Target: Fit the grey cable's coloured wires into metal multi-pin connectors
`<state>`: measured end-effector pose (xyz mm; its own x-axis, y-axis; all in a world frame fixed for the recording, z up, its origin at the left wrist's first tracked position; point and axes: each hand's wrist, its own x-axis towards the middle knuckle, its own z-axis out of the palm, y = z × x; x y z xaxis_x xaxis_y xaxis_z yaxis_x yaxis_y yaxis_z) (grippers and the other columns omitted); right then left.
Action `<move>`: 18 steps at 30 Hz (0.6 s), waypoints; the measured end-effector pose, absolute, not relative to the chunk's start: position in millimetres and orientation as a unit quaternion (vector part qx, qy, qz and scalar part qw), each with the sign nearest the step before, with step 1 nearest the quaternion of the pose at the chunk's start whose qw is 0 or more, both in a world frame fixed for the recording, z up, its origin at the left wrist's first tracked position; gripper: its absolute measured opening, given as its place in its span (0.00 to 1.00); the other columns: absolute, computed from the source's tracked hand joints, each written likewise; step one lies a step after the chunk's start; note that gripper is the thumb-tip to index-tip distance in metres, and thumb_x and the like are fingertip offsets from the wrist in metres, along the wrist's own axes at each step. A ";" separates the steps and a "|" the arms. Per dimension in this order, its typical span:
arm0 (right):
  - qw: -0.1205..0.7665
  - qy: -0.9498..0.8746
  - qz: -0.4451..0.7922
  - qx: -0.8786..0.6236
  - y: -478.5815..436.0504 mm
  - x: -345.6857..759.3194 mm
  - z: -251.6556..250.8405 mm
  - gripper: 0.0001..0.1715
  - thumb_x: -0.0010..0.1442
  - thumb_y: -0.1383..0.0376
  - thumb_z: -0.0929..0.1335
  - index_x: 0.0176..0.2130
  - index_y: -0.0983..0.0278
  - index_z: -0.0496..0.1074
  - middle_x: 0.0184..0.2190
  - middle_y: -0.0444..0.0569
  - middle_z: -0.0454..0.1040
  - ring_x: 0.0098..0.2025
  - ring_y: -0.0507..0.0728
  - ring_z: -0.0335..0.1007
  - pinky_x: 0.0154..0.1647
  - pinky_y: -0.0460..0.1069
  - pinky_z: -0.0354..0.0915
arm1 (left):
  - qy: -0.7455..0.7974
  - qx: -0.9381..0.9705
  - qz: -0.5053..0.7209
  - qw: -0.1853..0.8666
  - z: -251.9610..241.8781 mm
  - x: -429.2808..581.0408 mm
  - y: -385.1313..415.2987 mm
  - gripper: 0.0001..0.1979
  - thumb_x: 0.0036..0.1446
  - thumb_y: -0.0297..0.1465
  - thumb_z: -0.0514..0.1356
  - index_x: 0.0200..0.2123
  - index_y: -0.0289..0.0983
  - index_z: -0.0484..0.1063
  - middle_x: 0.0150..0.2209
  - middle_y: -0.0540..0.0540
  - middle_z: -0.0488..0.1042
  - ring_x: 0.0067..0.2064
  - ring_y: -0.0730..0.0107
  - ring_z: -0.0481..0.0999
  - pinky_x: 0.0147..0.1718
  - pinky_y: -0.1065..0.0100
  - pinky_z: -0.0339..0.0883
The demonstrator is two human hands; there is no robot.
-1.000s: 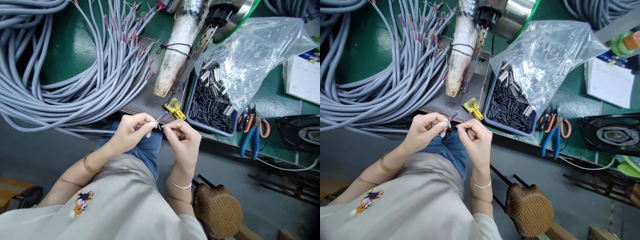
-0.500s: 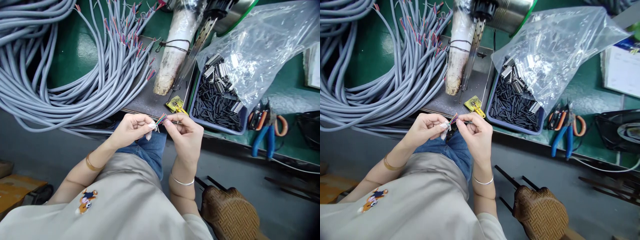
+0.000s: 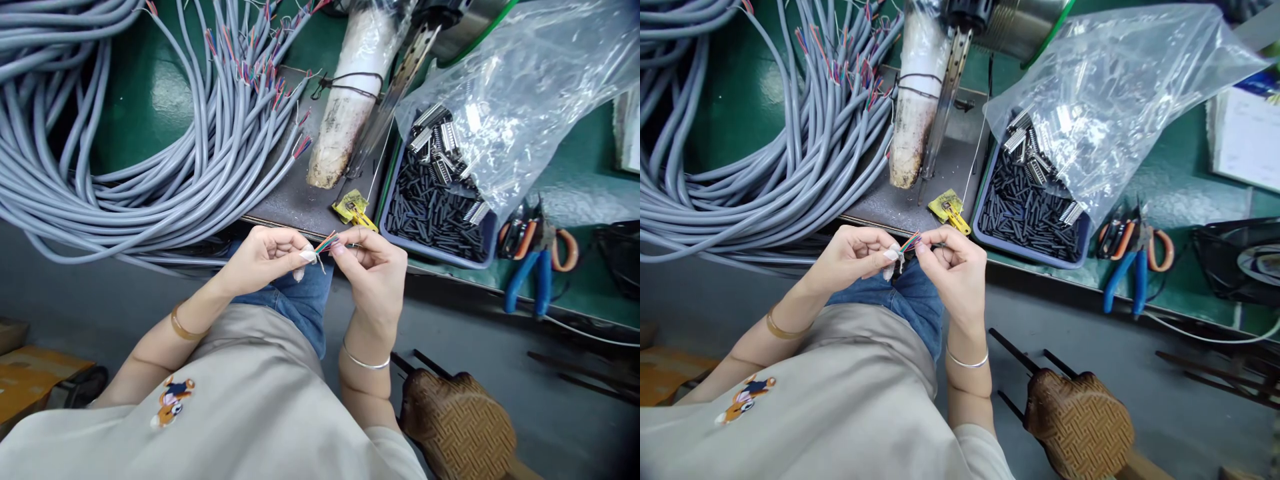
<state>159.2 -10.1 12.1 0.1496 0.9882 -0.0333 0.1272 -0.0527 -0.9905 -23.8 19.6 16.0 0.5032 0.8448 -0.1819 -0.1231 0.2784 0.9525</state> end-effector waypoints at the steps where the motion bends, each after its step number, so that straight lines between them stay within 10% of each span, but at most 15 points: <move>1: 0.491 -0.480 0.439 -0.579 -10.4 159.5 11.6 0.07 0.56 0.62 0.74 0.29 0.63 0.77 0.23 0.41 0.68 0.21 0.45 0.54 0.19 0.43 0.48 | 0.363 0.493 0.342 0.713 15.8 -23.6 19.8 0.15 0.56 0.38 0.70 0.30 0.31 0.76 0.20 0.50 0.75 0.17 0.85 0.62 0.17 0.80 0.57; 18: 0.589 -0.471 0.302 -0.583 -17.9 160.7 18.7 0.10 0.64 0.59 0.71 0.34 0.61 0.81 0.21 0.41 0.72 0.22 0.48 0.65 0.23 0.45 0.60 | 0.378 0.503 0.305 0.715 17.5 -21.5 22.4 0.12 0.53 0.34 0.69 0.29 0.32 0.73 0.22 0.53 0.69 0.23 0.82 0.65 0.24 0.78 0.60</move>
